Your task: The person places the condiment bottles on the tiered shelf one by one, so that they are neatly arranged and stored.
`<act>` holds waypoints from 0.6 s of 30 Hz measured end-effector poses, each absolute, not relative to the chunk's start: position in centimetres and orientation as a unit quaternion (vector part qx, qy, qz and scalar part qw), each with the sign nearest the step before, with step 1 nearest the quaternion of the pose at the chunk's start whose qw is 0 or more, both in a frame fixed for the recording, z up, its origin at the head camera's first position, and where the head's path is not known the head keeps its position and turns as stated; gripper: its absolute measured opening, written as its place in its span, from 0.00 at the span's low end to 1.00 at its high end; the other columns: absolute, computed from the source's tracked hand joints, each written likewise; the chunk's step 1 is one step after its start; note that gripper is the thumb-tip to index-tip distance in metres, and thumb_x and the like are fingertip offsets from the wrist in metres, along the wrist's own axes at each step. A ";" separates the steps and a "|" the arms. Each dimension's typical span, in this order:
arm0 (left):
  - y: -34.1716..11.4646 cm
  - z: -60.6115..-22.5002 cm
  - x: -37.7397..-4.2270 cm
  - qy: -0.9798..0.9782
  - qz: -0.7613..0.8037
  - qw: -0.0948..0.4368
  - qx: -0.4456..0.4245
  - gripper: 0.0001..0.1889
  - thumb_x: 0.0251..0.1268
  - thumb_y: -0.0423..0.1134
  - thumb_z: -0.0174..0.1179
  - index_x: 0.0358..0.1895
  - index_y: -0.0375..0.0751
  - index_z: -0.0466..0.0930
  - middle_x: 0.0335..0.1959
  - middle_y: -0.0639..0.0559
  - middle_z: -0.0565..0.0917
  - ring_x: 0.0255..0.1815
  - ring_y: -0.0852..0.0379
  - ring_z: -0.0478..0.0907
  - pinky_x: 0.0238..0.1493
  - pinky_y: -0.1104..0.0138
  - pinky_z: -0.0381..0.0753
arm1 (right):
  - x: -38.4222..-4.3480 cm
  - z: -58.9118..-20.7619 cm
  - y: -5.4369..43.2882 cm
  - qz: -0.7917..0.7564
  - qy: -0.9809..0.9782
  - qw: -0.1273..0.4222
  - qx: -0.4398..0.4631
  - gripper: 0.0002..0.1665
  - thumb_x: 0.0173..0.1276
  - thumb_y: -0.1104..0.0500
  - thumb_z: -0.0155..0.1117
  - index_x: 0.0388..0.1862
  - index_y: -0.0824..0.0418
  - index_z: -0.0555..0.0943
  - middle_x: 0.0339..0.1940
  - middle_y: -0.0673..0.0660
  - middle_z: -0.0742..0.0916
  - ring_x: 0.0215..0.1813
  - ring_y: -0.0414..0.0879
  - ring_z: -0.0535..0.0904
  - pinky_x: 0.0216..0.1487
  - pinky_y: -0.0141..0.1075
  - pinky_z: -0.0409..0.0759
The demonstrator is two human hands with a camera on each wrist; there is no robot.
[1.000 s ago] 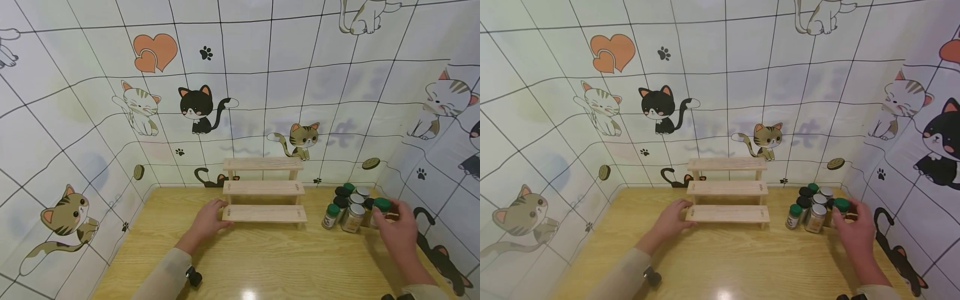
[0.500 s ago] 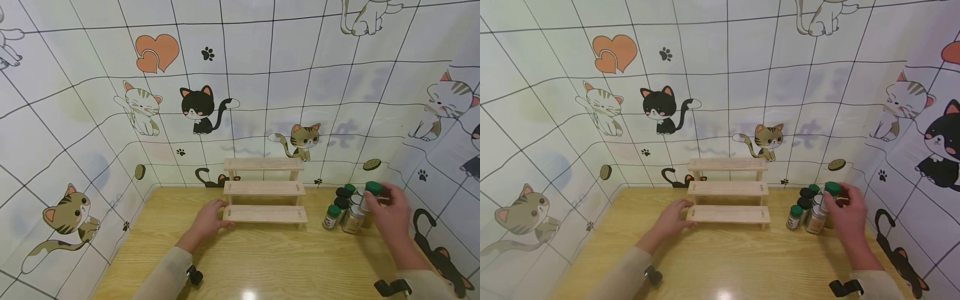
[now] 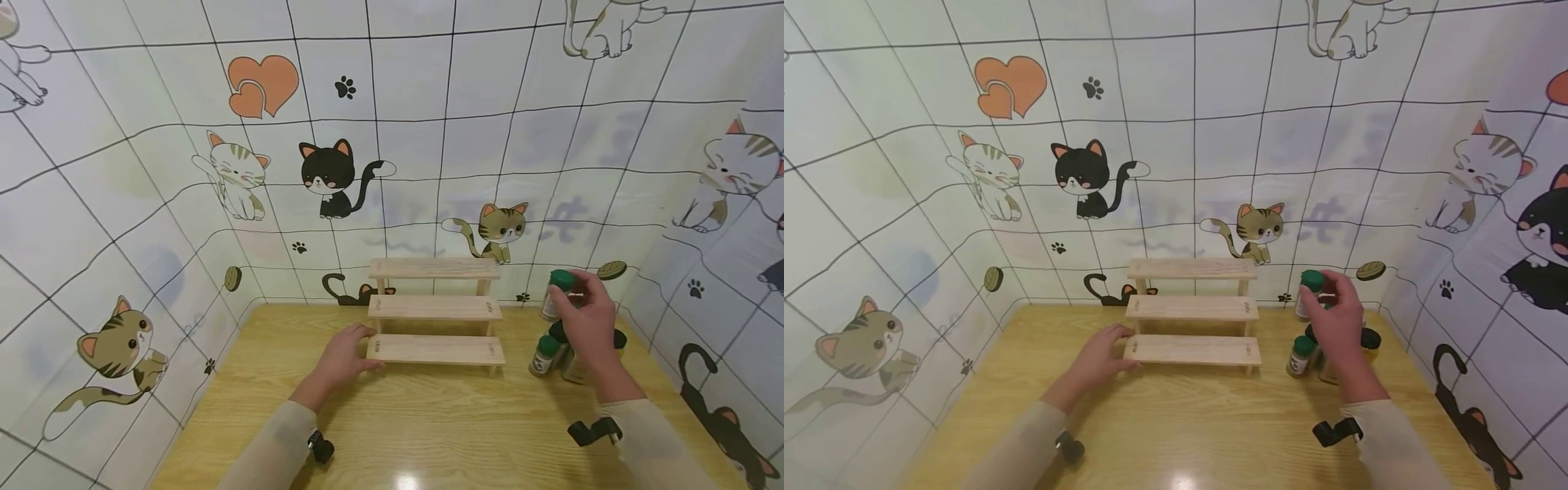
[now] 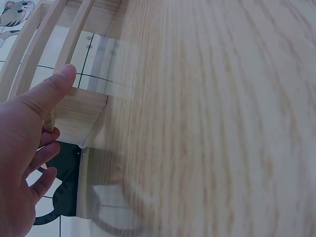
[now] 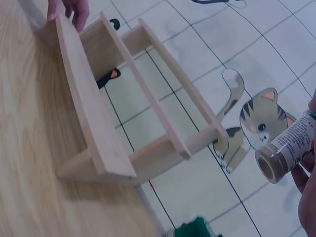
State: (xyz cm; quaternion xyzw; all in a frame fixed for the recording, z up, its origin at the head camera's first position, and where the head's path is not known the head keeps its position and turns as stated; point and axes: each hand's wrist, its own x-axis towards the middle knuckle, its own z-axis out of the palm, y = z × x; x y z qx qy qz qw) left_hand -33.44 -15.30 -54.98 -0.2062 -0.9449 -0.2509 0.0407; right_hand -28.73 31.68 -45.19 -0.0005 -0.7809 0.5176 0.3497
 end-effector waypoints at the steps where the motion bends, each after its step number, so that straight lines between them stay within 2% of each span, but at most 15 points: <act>1: -15.3 -55.0 -33.5 -0.945 -0.249 0.041 -0.207 0.41 0.57 0.59 0.85 0.71 0.43 0.83 0.67 0.49 0.84 0.70 0.43 0.80 0.74 0.46 0.78 | -29.0 -45.1 31.3 0.524 -0.779 0.345 0.009 0.24 0.80 0.60 0.72 0.71 0.62 0.81 0.51 0.40 0.82 0.50 0.36 0.80 0.52 0.25 0.76; 4: -15.3 -55.1 -33.6 -0.945 -0.247 0.045 -0.211 0.42 0.56 0.59 0.85 0.70 0.43 0.83 0.67 0.48 0.84 0.71 0.42 0.80 0.74 0.46 0.78 | -29.9 -44.6 30.1 0.533 -0.778 0.331 0.028 0.24 0.81 0.59 0.72 0.70 0.63 0.80 0.50 0.41 0.82 0.50 0.37 0.81 0.50 0.27 0.77; 9: -15.3 -55.3 -33.6 -0.944 -0.248 0.046 -0.213 0.42 0.56 0.59 0.85 0.70 0.42 0.83 0.67 0.48 0.84 0.71 0.42 0.80 0.74 0.46 0.78 | -31.6 -44.1 28.3 0.545 -0.784 0.292 0.050 0.26 0.83 0.55 0.70 0.73 0.63 0.78 0.51 0.43 0.83 0.46 0.36 0.82 0.41 0.26 0.81; 13: -15.4 -55.4 -33.6 -0.943 -0.253 0.049 -0.211 0.42 0.57 0.59 0.85 0.70 0.42 0.82 0.67 0.48 0.84 0.71 0.42 0.80 0.74 0.46 0.78 | -32.5 -43.4 26.8 0.552 -0.785 0.272 0.077 0.26 0.83 0.55 0.70 0.73 0.64 0.78 0.50 0.48 0.84 0.45 0.35 0.84 0.42 0.26 0.82; 18: -15.3 -55.3 -33.5 -0.941 -0.257 0.053 -0.214 0.41 0.57 0.59 0.85 0.70 0.42 0.83 0.66 0.47 0.84 0.70 0.42 0.80 0.74 0.46 0.78 | -34.0 -42.4 25.3 0.555 -0.784 0.259 0.100 0.24 0.83 0.56 0.71 0.70 0.64 0.80 0.50 0.53 0.86 0.49 0.36 0.84 0.48 0.24 0.83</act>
